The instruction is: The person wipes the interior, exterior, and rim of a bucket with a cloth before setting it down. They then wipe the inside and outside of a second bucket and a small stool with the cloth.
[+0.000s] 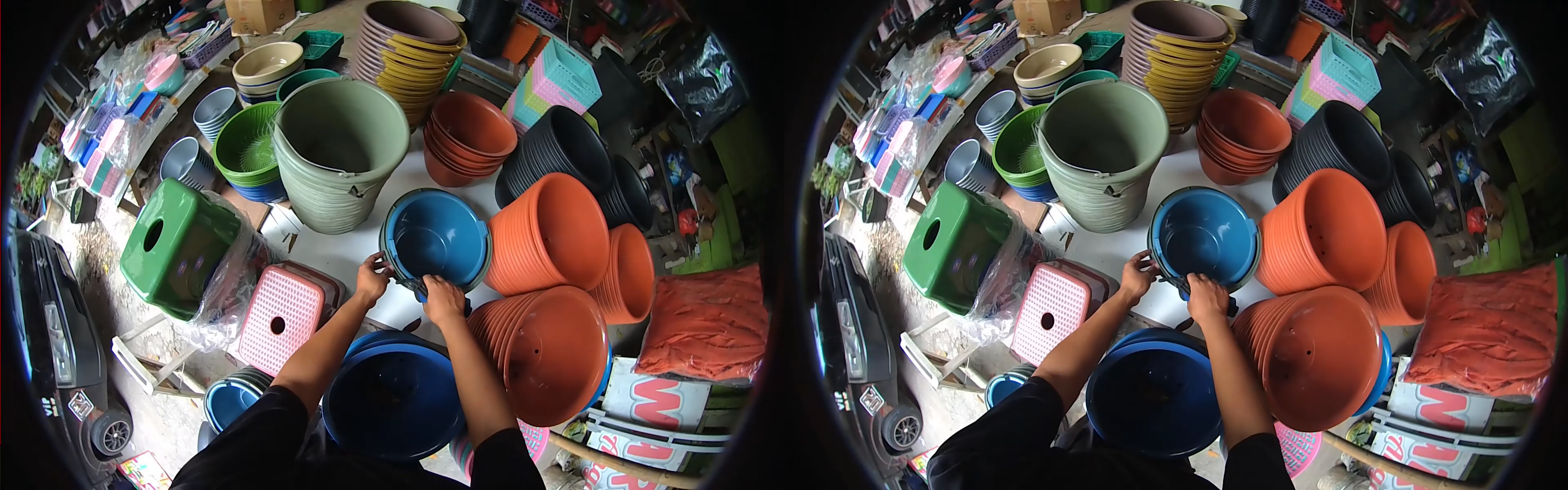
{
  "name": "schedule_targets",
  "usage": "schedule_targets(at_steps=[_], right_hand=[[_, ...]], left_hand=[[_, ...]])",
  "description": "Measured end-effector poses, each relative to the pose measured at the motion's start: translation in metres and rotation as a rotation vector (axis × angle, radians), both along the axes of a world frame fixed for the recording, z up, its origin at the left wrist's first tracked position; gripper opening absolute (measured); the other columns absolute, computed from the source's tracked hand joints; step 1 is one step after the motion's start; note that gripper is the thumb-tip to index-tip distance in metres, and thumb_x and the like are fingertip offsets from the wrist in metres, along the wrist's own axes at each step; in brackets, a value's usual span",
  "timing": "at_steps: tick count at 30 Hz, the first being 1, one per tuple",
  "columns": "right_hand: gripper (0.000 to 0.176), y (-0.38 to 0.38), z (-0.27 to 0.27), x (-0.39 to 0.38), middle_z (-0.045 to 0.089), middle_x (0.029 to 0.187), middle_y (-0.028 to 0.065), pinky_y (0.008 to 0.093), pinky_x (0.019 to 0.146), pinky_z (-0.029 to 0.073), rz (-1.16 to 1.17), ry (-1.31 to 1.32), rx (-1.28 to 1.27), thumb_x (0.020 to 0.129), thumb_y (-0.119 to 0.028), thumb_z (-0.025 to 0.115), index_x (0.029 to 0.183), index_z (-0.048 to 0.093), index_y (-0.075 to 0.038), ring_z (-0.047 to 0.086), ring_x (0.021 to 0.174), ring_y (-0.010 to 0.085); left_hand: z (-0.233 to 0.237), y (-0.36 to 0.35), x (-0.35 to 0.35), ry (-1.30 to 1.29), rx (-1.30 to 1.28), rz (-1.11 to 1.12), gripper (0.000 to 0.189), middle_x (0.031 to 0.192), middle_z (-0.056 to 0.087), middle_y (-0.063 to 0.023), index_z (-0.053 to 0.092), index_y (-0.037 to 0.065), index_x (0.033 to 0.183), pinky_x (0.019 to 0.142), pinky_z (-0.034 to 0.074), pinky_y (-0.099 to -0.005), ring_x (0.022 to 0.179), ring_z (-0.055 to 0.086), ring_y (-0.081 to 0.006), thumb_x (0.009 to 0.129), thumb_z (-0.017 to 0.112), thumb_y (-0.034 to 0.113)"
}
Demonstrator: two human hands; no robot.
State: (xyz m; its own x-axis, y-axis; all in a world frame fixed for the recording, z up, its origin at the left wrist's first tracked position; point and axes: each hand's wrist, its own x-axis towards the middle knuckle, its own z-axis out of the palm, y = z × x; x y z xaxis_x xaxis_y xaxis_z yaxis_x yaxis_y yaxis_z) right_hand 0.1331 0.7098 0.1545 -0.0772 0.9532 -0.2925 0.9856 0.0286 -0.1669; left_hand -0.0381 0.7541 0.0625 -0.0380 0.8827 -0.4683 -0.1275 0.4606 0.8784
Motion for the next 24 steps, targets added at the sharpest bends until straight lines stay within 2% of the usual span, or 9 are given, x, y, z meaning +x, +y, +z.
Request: schedule_targets(at_steps=[1,3,6,12,15,18,21,24], right_hand=[[0.042,0.001,0.001,0.001,0.063,0.116,0.0097,0.0446,0.090,0.049,-0.004,0.008,-0.006,0.075,-0.005,0.067,0.115,0.056,-0.011,0.061,0.108,0.0317],[0.041,0.002,0.003,0.001,0.063,0.116,0.0098,0.0446,0.091,0.049,0.004,0.012,-0.013,0.075,-0.005,0.066,0.114,0.056,-0.011,0.061,0.108,0.0320],[0.040,0.003,0.006,-0.002,0.063,0.116,0.0094,0.0449,0.091,0.048,-0.006,0.004,-0.022,0.075,-0.005,0.066,0.114,0.057,-0.012,0.061,0.109,0.0322],[0.042,0.005,0.009,-0.005,0.062,0.117,0.0091,0.0455,0.092,0.048,-0.001,-0.081,-0.064,0.076,-0.007,0.067,0.116,0.057,-0.012,0.060,0.110,0.0320],[0.043,0.005,0.011,-0.006,0.062,0.117,0.0100,0.0456,0.092,0.048,-0.009,-0.062,-0.050,0.076,-0.007,0.067,0.118,0.056,-0.012,0.060,0.110,0.0323],[0.044,0.007,0.011,-0.009,0.062,0.117,0.0110,0.0459,0.092,0.048,-0.012,-0.068,-0.057,0.076,-0.008,0.067,0.119,0.057,-0.012,0.060,0.110,0.0329],[0.035,0.007,0.011,-0.012,0.063,0.113,0.0105,0.0460,0.090,0.049,-0.040,-0.046,-0.045,0.077,-0.006,0.062,0.112,0.058,-0.012,0.061,0.107,0.0328],[0.035,0.006,0.012,-0.010,0.063,0.112,0.0106,0.0460,0.090,0.049,-0.045,-0.019,-0.043,0.077,-0.007,0.062,0.112,0.058,-0.012,0.061,0.107,0.0332]], left_hand=[[-0.001,0.001,0.001,0.022,0.003,-0.059,0.047,0.112,0.062,-0.0119,0.046,-0.001,0.135,0.077,0.053,-0.0295,0.089,0.067,-0.0190,0.091,0.061,0.003],[-0.004,0.002,0.003,0.018,0.009,-0.044,0.047,0.108,0.062,-0.0115,0.046,-0.002,0.135,0.073,0.052,-0.0278,0.087,0.067,-0.0181,0.091,0.061,0.002],[-0.004,0.004,0.007,0.031,-0.009,0.001,0.044,0.102,0.064,-0.0092,0.052,-0.002,0.128,0.079,0.051,-0.0289,0.087,0.063,-0.0178,0.085,0.061,-0.002],[-0.021,0.008,0.007,0.028,0.008,0.016,0.043,0.099,0.063,-0.0081,0.055,-0.002,0.122,0.078,0.050,-0.0284,0.088,0.060,-0.0157,0.080,0.062,-0.001],[-0.019,0.009,0.005,-0.059,-0.022,0.005,0.038,0.096,0.062,-0.0079,0.055,-0.001,0.118,0.076,0.051,-0.0284,0.085,0.060,-0.0160,0.080,0.062,-0.001],[-0.013,0.008,0.004,-0.040,-0.014,-0.007,0.036,0.093,0.062,-0.0079,0.054,-0.002,0.116,0.074,0.051,-0.0285,0.083,0.061,-0.0165,0.080,0.061,-0.001],[-0.007,0.008,0.003,-0.123,-0.034,0.010,0.036,0.090,0.061,-0.0079,0.054,-0.002,0.115,0.071,0.051,-0.0279,0.080,0.062,-0.0166,0.080,0.061,-0.003],[-0.003,0.009,-0.001,-0.120,-0.075,-0.037,0.036,0.094,0.063,-0.0105,0.054,-0.003,0.117,0.075,0.051,-0.0287,0.082,0.062,-0.0176,0.083,0.061,0.002]])
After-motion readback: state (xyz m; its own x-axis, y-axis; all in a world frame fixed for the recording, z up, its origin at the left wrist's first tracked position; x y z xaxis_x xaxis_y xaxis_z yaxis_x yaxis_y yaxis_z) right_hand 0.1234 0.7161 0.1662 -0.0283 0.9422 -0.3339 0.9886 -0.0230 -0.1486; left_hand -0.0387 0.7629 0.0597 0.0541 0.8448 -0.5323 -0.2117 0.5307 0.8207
